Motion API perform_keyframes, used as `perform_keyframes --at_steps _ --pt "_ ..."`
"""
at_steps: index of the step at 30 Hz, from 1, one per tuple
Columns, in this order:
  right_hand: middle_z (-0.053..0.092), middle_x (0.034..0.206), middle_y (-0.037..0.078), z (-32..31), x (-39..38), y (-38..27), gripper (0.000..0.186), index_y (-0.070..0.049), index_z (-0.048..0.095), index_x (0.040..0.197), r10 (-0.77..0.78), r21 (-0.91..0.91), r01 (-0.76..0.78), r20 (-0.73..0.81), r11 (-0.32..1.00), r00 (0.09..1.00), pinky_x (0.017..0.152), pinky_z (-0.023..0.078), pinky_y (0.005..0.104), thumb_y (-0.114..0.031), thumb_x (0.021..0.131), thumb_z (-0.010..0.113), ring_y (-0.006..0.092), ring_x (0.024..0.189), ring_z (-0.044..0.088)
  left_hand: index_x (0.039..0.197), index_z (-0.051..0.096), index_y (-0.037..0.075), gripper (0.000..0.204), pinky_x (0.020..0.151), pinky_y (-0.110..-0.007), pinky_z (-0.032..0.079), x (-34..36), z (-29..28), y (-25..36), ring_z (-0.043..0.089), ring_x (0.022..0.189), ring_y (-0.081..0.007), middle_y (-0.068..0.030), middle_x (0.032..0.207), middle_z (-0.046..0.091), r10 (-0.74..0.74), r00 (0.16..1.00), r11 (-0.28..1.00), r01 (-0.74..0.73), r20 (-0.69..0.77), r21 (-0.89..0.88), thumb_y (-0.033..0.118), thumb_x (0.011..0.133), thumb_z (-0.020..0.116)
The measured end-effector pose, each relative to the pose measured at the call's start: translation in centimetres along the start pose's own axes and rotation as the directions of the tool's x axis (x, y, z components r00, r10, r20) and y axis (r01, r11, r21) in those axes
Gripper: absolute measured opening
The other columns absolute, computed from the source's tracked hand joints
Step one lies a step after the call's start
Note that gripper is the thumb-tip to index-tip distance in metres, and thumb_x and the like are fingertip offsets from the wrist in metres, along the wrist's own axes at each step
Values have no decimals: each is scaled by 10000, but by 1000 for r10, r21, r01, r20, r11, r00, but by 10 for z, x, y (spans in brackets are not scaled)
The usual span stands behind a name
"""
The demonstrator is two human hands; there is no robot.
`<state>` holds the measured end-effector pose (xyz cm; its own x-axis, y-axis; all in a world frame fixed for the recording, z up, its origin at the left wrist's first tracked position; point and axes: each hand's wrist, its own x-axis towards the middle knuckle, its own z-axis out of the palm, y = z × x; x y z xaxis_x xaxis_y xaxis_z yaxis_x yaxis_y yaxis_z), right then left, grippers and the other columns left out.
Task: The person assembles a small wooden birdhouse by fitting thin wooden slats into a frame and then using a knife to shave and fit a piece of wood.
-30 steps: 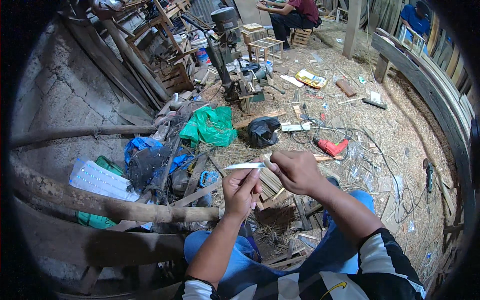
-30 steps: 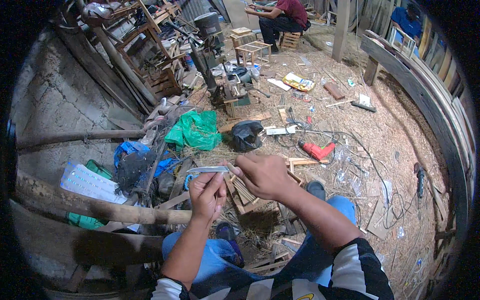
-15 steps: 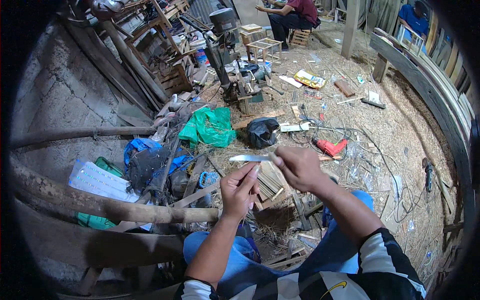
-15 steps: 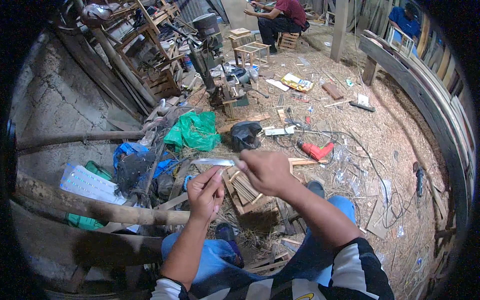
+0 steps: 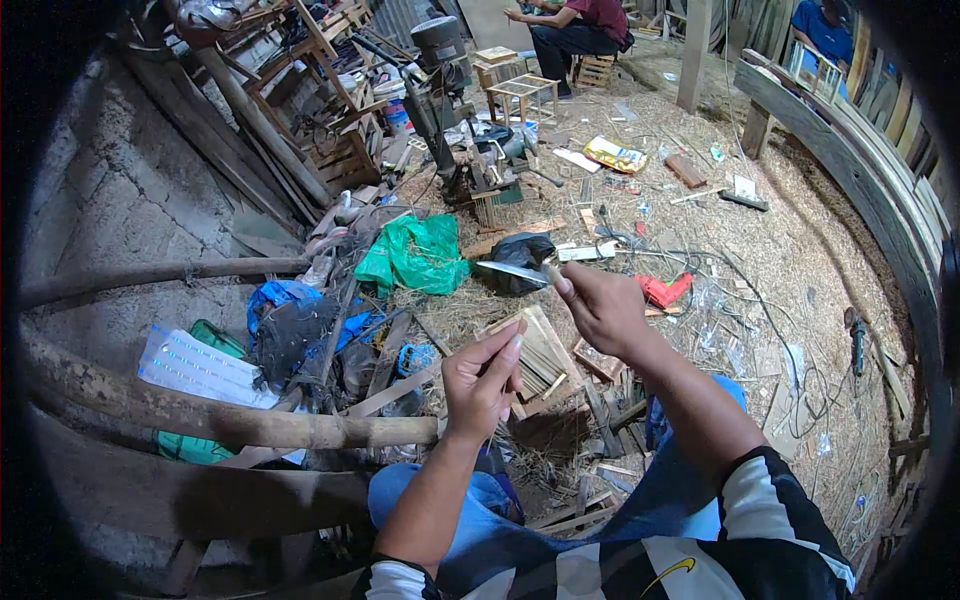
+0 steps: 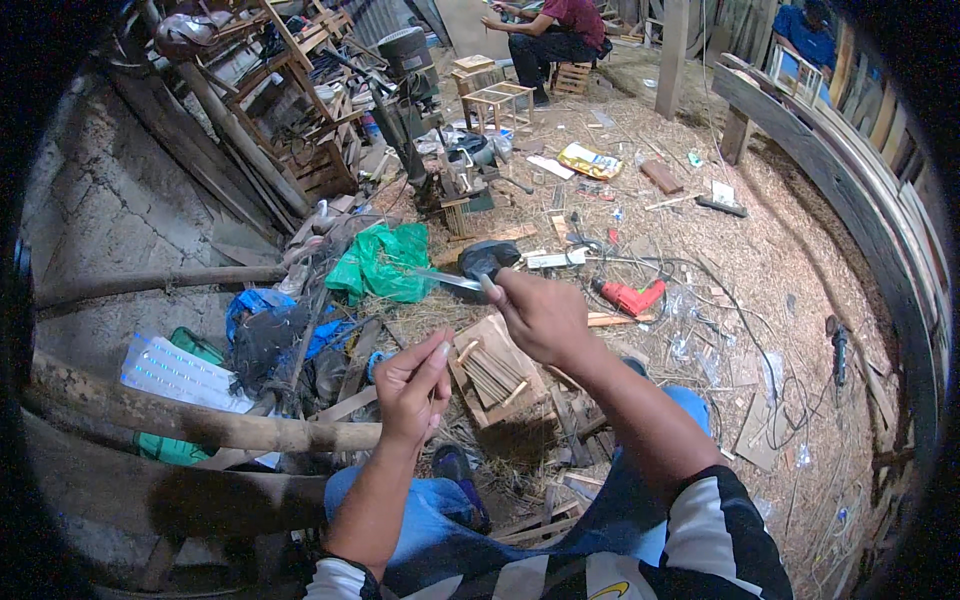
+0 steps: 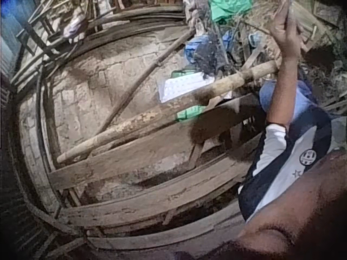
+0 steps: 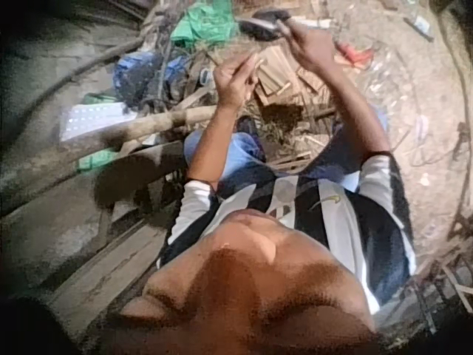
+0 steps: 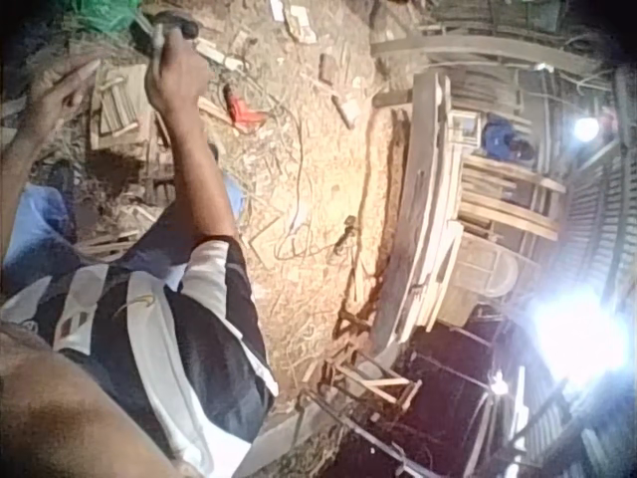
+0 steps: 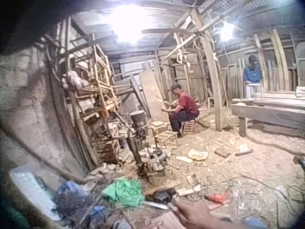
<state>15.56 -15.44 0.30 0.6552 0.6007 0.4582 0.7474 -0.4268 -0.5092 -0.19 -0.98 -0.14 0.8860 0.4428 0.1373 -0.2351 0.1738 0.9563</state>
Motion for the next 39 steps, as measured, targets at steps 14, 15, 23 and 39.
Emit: perform_keyframes --at_steps 14,15,23,39 --pt "474 796 -58 12 -4 -9 260 -29 598 921 156 806 -332 294 489 943 647 357 262 -271 1003 643 49 763 407 1207 690 0 273 379 -194 358 2 2 -3 470 442 -40 -24 671 626 -195 978 970 180 81 161 129 967 668" --pt "469 789 -58 13 -3 -7 279 -28 595 927 149 769 -307 271 560 951 648 356 263 -292 1011 628 54 758 404 1207 690 0 273 379 -194 358 2 1 -3 470 442 -40 -24 671 626 -195 978 970 180 80 163 129 967 668" --pt "625 804 133 -8 -13 -25 261 -85 576 939 -62 292 61 -5 955 998 565 451 468 -333 1012 541 375 702 626 1233 680 4 278 363 -204 317 4 -3 1 421 418 -40 -14 629 567 -200 980 980 200 -16 14 133 991 633" --pt "608 735 89 -5 -6 -7 209 -139 596 884 -137 16 139 -81 990 987 514 456 464 -335 956 610 331 652 639 1156 707 -15 227 332 -220 293 0 -2 8 396 361 -64 -27 576 548 -94 995 995 93 19 34 97 981 616"
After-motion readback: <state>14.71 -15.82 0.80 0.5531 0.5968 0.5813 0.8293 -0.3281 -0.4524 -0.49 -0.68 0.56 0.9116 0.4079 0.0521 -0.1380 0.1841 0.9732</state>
